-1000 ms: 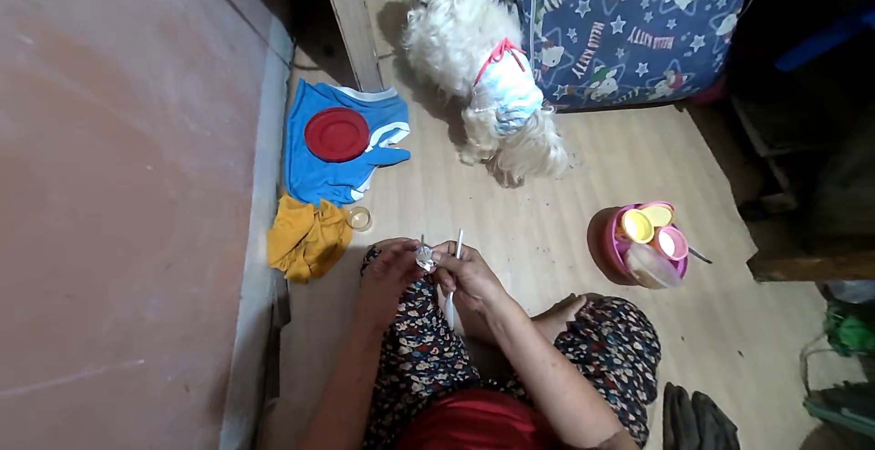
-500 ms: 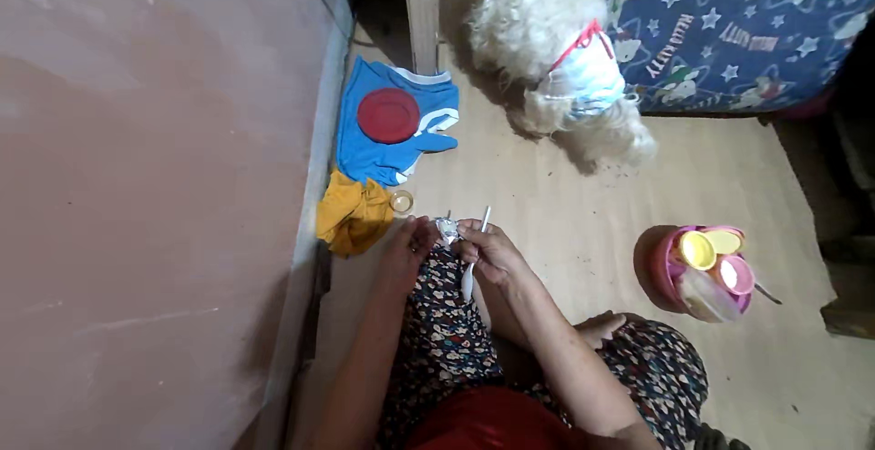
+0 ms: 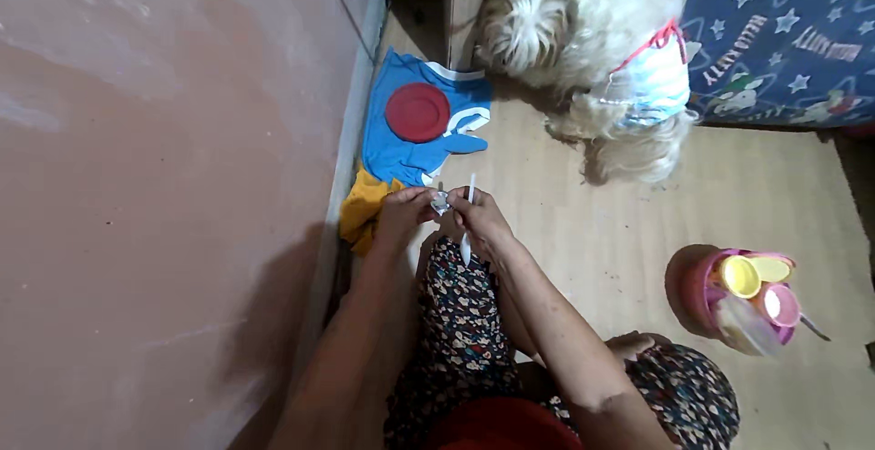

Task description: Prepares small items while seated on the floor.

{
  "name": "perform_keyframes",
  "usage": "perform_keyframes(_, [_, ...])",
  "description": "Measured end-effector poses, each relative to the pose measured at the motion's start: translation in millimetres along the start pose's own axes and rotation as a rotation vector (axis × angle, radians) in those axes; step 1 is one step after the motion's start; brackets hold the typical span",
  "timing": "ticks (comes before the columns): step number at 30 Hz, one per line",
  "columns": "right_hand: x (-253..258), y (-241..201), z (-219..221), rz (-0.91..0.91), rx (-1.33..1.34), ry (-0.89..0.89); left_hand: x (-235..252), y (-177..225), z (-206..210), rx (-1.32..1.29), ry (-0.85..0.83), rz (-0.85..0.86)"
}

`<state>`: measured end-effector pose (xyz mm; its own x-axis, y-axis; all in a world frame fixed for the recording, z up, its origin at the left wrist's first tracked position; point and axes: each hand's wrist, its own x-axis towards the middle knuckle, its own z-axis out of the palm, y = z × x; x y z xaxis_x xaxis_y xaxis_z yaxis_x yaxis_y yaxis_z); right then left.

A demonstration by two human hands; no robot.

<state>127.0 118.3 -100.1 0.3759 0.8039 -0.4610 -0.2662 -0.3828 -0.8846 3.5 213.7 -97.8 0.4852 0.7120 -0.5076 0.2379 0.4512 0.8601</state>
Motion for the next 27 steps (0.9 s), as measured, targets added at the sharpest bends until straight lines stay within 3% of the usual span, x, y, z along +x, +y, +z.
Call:
perform_keyframes(12, [39,6,-10,0.099,0.008,-0.09,23,-15,-10,0.172,-0.062,0.232])
perform_keyframes(19, [56,7,5,-0.046,-0.405,-0.02,42,-36,-19,0.23,-0.045,0.265])
perform_keyframes(27, [62,20,23,-0.081,-0.585,0.012,50,-67,-26,0.325,-0.03,0.351])
